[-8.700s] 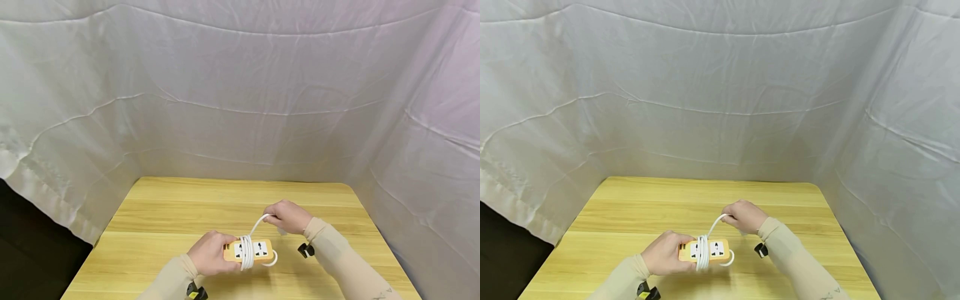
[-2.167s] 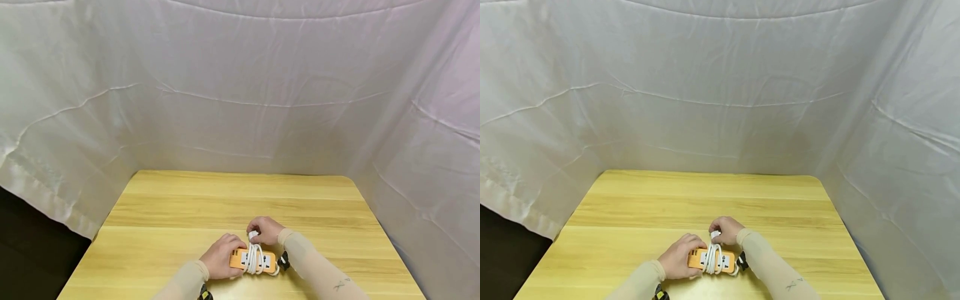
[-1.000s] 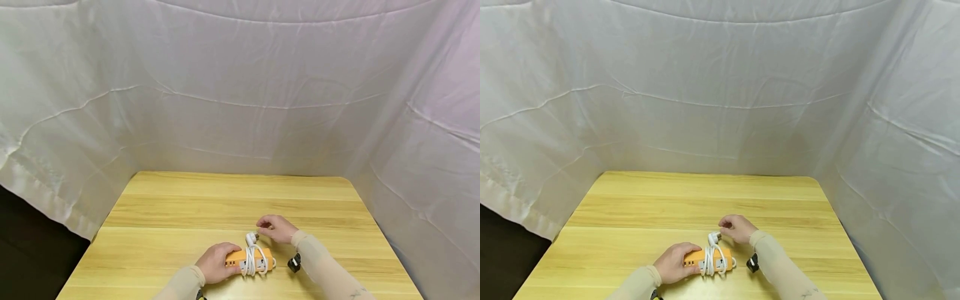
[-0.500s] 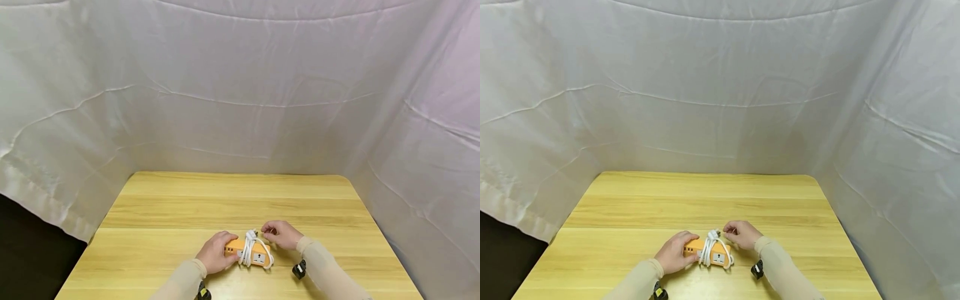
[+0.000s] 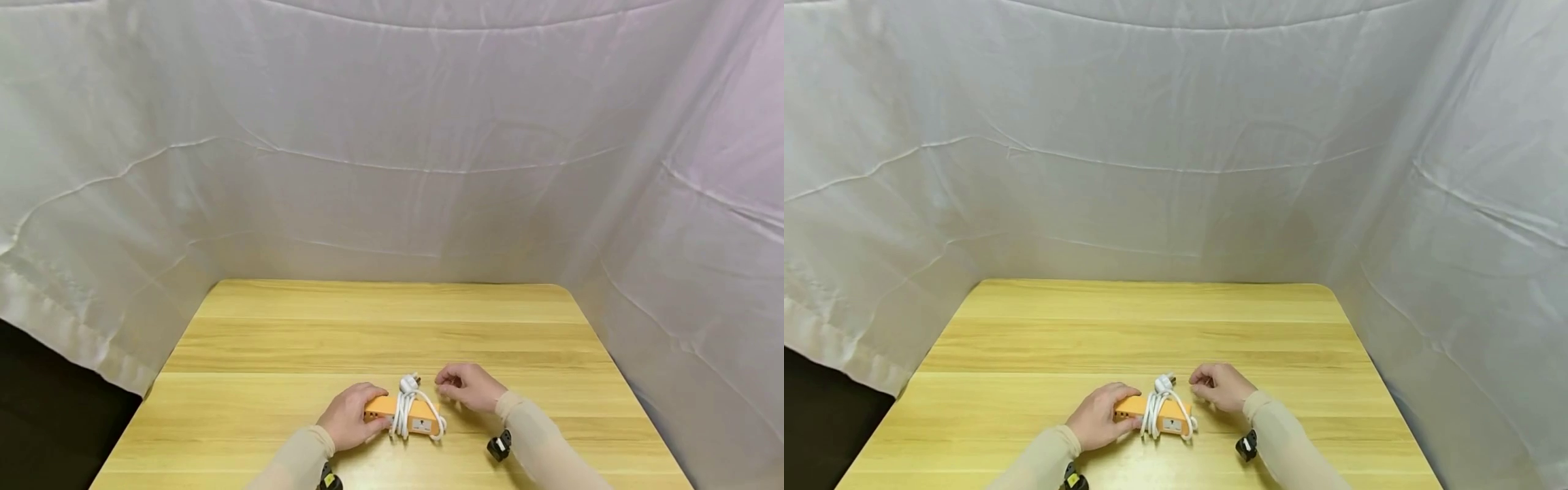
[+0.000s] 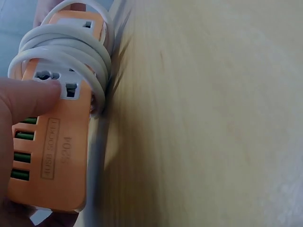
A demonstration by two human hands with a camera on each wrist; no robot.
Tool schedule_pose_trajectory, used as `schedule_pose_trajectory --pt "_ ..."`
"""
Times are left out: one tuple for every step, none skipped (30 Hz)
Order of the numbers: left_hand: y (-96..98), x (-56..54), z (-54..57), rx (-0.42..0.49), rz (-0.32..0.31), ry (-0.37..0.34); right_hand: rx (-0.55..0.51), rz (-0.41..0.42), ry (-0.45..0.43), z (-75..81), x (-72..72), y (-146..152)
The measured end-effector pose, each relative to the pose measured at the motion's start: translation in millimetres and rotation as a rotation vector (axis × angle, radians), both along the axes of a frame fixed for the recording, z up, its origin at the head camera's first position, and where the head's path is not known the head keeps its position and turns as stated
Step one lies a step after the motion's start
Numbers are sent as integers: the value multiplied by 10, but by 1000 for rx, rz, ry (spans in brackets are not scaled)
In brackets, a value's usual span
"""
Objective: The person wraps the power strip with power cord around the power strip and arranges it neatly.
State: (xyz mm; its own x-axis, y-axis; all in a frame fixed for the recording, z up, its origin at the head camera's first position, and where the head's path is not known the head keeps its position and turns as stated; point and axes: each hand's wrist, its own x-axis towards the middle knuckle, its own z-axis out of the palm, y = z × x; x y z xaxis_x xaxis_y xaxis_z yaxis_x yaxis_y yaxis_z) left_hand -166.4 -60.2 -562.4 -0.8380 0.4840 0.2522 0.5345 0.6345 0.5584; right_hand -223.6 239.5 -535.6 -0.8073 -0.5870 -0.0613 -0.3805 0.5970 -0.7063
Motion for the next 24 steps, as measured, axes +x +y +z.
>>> schedule_pose_trajectory --pt "1 -4 -3 6 -11 -15 -6 7 -11 9 15 -1" --pt "0 -9 -3 17 -26 -32 -10 16 -19 19 28 -10" --pt "-2 -16 -2 28 -39 -44 -13 26 -28 23 35 -23" --pt "-5 -22 2 37 -52 -53 -8 37 -32 33 37 -43" --pt "-10 -29 9 48 -67 -60 3 50 -32 42 30 -70" --pt "-13 -36 15 55 -81 -63 20 59 -28 59 18 -103" --pt "-16 -44 21 62 -95 -65 44 71 -9 75 -2 -143" --pt "-20 -52 25 68 -108 -67 74 81 13 96 -27 -188" --pt "-23 -61 29 70 -118 -67 110 94 40 118 -58 -238" --pt "-27 -67 29 72 -127 -68 154 112 74 143 -88 -295" --pt "-27 -74 30 72 -134 -70 202 137 105 164 -124 -354" --pt "-26 -80 28 68 -138 -72 257 166 135 182 -158 -412" --pt "-23 -85 29 66 -140 -75 307 202 162 195 -191 -468" --pt "-19 -89 29 62 -143 -78 352 240 178 206 -221 -520" --pt "-12 -92 28 60 -146 -85 391 279 189 208 -249 -564" --pt "-14 -94 24 59 -147 -92 419 316 190 205 -275 -612" --pt "-16 -94 26 61 -149 -100 436 347 176 203 -298 -652" --pt "-17 -95 26 63 -150 -106 448 365 168 201 -318 -681" --pt "-17 -96 28 65 -152 -109 447 373 165 201 -336 -704" --pt "-18 -96 27 67 -154 -109 442 372 160 204 -352 -718" --pt "-20 -96 26 70 -154 -109 433 363 153 211 -367 -724" --pt "-24 -94 29 73 -151 -110 419 351 150 220 -378 -725" --pt "-29 -91 32 77 -146 -114 406 335 147 229 -390 -721" --pt "-39 -89 28 75 -136 -116 391 316 150 239 -400 -714"
